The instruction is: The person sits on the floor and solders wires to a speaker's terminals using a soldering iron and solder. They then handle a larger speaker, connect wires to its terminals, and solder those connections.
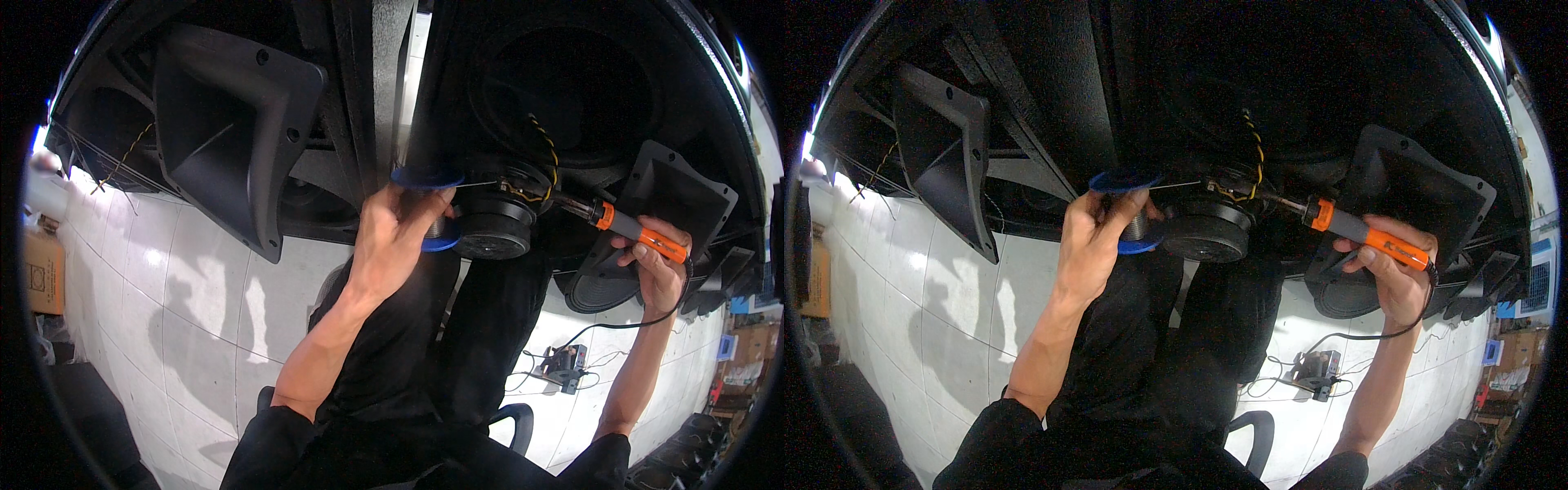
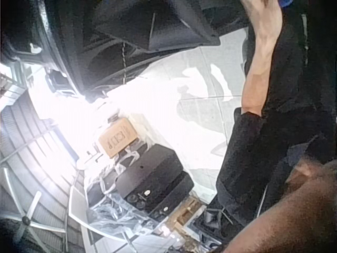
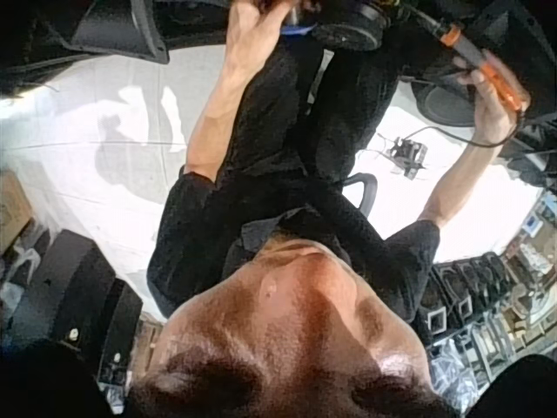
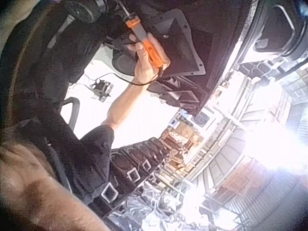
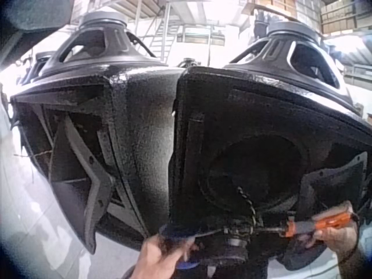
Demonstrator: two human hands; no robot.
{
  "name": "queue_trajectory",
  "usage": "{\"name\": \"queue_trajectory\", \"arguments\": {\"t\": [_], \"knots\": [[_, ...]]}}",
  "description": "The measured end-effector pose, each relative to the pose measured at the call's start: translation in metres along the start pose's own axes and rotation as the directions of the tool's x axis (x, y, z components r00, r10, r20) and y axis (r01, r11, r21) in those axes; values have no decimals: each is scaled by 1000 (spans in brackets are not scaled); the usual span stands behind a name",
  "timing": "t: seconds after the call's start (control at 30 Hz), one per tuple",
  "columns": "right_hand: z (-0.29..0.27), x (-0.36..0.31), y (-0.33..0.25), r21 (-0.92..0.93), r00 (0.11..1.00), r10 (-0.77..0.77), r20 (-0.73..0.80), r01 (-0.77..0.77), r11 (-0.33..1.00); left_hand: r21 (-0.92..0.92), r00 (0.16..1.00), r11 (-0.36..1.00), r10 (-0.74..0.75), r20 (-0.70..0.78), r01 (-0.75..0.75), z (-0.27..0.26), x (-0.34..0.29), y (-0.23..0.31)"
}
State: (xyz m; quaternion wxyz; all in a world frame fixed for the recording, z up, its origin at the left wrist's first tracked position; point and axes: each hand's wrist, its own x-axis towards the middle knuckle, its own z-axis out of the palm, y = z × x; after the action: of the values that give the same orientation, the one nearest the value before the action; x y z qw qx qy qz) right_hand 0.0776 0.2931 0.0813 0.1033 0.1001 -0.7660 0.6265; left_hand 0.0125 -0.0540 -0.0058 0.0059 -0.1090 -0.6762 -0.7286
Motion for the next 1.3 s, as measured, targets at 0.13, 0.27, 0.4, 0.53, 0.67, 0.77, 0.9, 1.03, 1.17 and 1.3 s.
{"name": "queue_trajectory", "arguments": {"t": [0.13,0.27,0.4,0.53,0.67,0.77,0.9,1.03,1.17,1.3], "knots": [[1,1,-1,5,1000,-1,7,1,1000,-37,1000,999,-7,5,7,2,0,-1],[0,1,0,6,1000,-10,8,10,1000,-40,1000,999,16,12,-16,1,0,-2],[-1,2,1,2,999,-26,25,26,1000,-33,1000,999,23,3,-23,-1,0,-2],[-3,3,0,14,998,-33,44,32,999,-16,1000,1000,-12,14,12,-1,1,-2],[-3,1,3,28,998,-41,42,40,999,-49,1000,999,-7,5,7,2,2,-3],[-3,2,3,31,998,-50,45,49,998,-5,1000,1000,10,11,-10,2,2,0],[-4,1,4,27,998,-46,42,45,999,-14,1000,1000,20,8,-20,4,2,-4],[-2,1,4,37,998,-49,38,48,998,-5,1000,1000,25,11,-25,5,3,-4],[-3,0,4,57,999,-29,22,28,998,-14,1000,1000,-7,4,7,6,3,-2],[-4,0,4,65,999,-30,26,28,997,1,1000,1000,28,0,-28,6,2,-4]]}}
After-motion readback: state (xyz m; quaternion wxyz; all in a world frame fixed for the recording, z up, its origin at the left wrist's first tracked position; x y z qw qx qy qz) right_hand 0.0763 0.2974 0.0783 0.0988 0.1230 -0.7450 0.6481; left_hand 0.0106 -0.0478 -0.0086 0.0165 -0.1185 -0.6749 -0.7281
